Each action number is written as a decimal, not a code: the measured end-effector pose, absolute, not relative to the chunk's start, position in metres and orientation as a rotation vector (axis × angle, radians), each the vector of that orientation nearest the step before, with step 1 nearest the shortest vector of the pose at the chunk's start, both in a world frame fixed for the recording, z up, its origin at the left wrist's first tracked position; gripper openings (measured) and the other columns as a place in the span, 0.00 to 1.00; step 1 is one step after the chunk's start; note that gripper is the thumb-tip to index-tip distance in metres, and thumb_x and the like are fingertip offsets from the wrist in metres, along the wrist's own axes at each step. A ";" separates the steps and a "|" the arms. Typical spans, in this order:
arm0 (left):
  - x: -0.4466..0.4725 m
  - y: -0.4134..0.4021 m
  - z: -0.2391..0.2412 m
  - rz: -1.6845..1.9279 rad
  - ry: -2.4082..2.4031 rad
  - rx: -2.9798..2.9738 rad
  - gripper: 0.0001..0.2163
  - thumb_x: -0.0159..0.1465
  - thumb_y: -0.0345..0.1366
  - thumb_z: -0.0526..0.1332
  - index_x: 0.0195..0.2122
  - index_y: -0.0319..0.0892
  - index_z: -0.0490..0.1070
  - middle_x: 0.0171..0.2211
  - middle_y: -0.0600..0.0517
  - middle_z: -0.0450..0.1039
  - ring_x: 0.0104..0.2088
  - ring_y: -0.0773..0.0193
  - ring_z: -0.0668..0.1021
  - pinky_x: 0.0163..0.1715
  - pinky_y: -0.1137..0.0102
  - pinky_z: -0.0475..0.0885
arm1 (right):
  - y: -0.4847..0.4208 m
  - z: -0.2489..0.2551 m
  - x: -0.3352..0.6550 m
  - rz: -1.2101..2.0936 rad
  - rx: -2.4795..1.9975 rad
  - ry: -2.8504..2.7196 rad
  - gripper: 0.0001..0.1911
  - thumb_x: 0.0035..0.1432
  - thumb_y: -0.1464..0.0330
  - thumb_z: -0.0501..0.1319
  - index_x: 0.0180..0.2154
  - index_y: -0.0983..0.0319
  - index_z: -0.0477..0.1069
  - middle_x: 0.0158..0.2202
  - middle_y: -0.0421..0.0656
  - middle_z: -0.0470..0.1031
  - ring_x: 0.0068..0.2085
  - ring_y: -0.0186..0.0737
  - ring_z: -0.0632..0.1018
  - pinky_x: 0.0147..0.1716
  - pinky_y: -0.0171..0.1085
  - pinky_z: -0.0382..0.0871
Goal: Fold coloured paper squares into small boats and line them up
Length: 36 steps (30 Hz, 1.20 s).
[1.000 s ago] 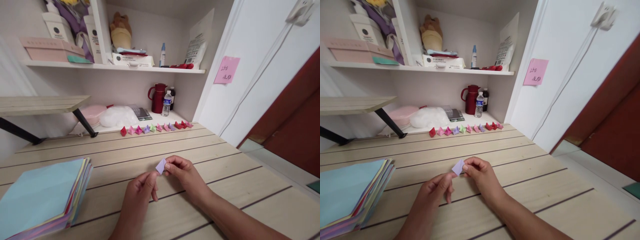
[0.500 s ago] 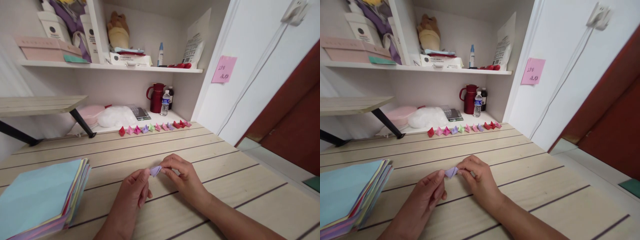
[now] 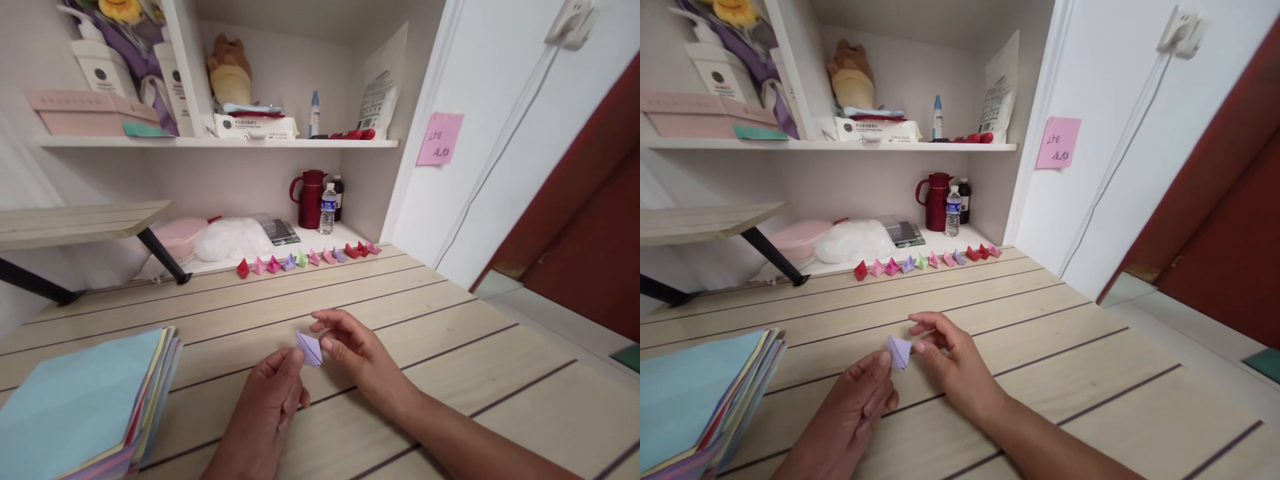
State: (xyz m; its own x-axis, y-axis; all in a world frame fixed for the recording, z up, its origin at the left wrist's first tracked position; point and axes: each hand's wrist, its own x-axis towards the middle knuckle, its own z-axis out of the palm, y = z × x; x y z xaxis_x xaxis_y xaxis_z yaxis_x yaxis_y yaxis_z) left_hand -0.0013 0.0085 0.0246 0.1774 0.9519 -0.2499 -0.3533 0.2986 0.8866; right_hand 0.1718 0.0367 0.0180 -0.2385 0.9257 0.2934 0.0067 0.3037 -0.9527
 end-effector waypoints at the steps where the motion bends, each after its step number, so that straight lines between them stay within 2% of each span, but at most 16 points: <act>1: -0.001 0.008 0.025 1.077 0.947 0.758 0.22 0.52 0.54 0.70 0.19 0.44 0.64 0.12 0.64 0.50 0.18 0.73 0.53 0.29 0.71 0.65 | 0.037 0.018 0.171 1.198 -0.857 -1.491 0.19 0.64 0.61 0.62 0.55 0.53 0.69 0.51 0.45 0.74 0.45 0.41 0.76 0.48 0.42 0.69; 3: -0.002 0.008 0.027 1.086 0.923 0.713 0.23 0.53 0.54 0.70 0.18 0.44 0.62 0.12 0.64 0.50 0.17 0.74 0.52 0.29 0.71 0.65 | 0.038 0.018 0.171 1.300 -0.788 -1.445 0.19 0.64 0.61 0.62 0.55 0.54 0.68 0.51 0.45 0.74 0.48 0.41 0.76 0.51 0.43 0.67; 6: -0.004 0.008 0.028 1.091 0.887 0.676 0.23 0.54 0.54 0.70 0.18 0.44 0.61 0.12 0.65 0.50 0.16 0.75 0.49 0.29 0.72 0.66 | 0.036 0.021 0.169 1.380 -0.712 -1.461 0.18 0.63 0.62 0.63 0.54 0.55 0.69 0.46 0.44 0.75 0.48 0.41 0.75 0.52 0.43 0.66; 12: -0.005 0.010 0.027 1.047 0.866 0.676 0.22 0.53 0.53 0.71 0.18 0.43 0.64 0.12 0.65 0.50 0.17 0.75 0.51 0.29 0.73 0.67 | 0.029 0.025 0.165 1.287 -0.744 -1.579 0.25 0.52 0.69 0.71 0.53 0.54 0.72 0.46 0.42 0.74 0.47 0.40 0.73 0.52 0.42 0.66; 17: -0.006 0.014 0.022 0.999 0.877 0.735 0.18 0.56 0.51 0.69 0.23 0.41 0.72 0.11 0.66 0.49 0.15 0.77 0.51 0.32 0.73 0.68 | 0.028 0.024 0.163 1.218 -0.793 -1.571 0.18 0.53 0.70 0.69 0.47 0.56 0.76 0.35 0.39 0.75 0.38 0.37 0.74 0.44 0.39 0.69; 21: -0.003 0.016 0.016 1.024 0.875 0.786 0.22 0.56 0.53 0.68 0.17 0.42 0.66 0.10 0.65 0.51 0.13 0.77 0.52 0.34 0.70 0.70 | 0.029 0.023 0.163 1.245 -0.833 -1.504 0.13 0.51 0.69 0.70 0.41 0.57 0.78 0.32 0.39 0.75 0.36 0.38 0.74 0.39 0.38 0.69; 23: 0.000 0.016 0.014 1.100 0.920 0.777 0.21 0.55 0.54 0.68 0.20 0.42 0.69 0.12 0.63 0.57 0.14 0.76 0.57 0.34 0.69 0.70 | 0.030 0.023 0.164 1.321 -0.800 -1.440 0.13 0.50 0.68 0.71 0.40 0.58 0.78 0.32 0.40 0.76 0.35 0.38 0.75 0.39 0.38 0.69; 26: 0.006 0.015 0.012 1.256 1.014 0.786 0.21 0.53 0.55 0.69 0.37 0.42 0.75 0.21 0.60 0.67 0.21 0.72 0.67 0.33 0.68 0.70 | 0.033 0.023 0.164 1.454 -0.748 -1.330 0.15 0.49 0.65 0.73 0.40 0.59 0.77 0.31 0.39 0.76 0.33 0.36 0.75 0.37 0.37 0.69; 29: 0.008 0.015 0.009 1.429 1.167 0.959 0.26 0.53 0.55 0.69 0.48 0.45 0.72 0.37 0.51 0.73 0.34 0.63 0.76 0.39 0.64 0.71 | 0.037 0.021 0.165 1.483 -0.772 -1.249 0.17 0.46 0.65 0.75 0.40 0.59 0.78 0.31 0.38 0.76 0.32 0.34 0.73 0.35 0.35 0.67; 32: 0.006 0.016 0.007 1.561 1.320 1.246 0.22 0.55 0.51 0.67 0.49 0.49 0.73 0.52 0.48 0.68 0.49 0.56 0.75 0.48 0.59 0.70 | 0.041 0.019 0.165 1.500 -0.787 -1.195 0.18 0.44 0.64 0.76 0.39 0.60 0.78 0.32 0.39 0.77 0.33 0.33 0.73 0.36 0.34 0.67; 34: 0.004 0.015 0.008 1.613 1.369 1.441 0.16 0.58 0.47 0.66 0.47 0.52 0.75 0.53 0.49 0.66 0.54 0.54 0.72 0.53 0.58 0.67 | 0.042 0.018 0.165 1.519 -0.780 -1.179 0.18 0.43 0.65 0.77 0.38 0.60 0.78 0.32 0.39 0.77 0.33 0.33 0.73 0.37 0.34 0.67; 36: 0.003 0.014 0.010 1.627 1.390 1.599 0.11 0.59 0.43 0.65 0.43 0.53 0.77 0.50 0.50 0.68 0.54 0.54 0.71 0.56 0.58 0.66 | 0.042 0.017 0.165 1.546 -0.765 -1.186 0.18 0.44 0.64 0.76 0.38 0.61 0.78 0.30 0.38 0.76 0.31 0.31 0.73 0.36 0.33 0.66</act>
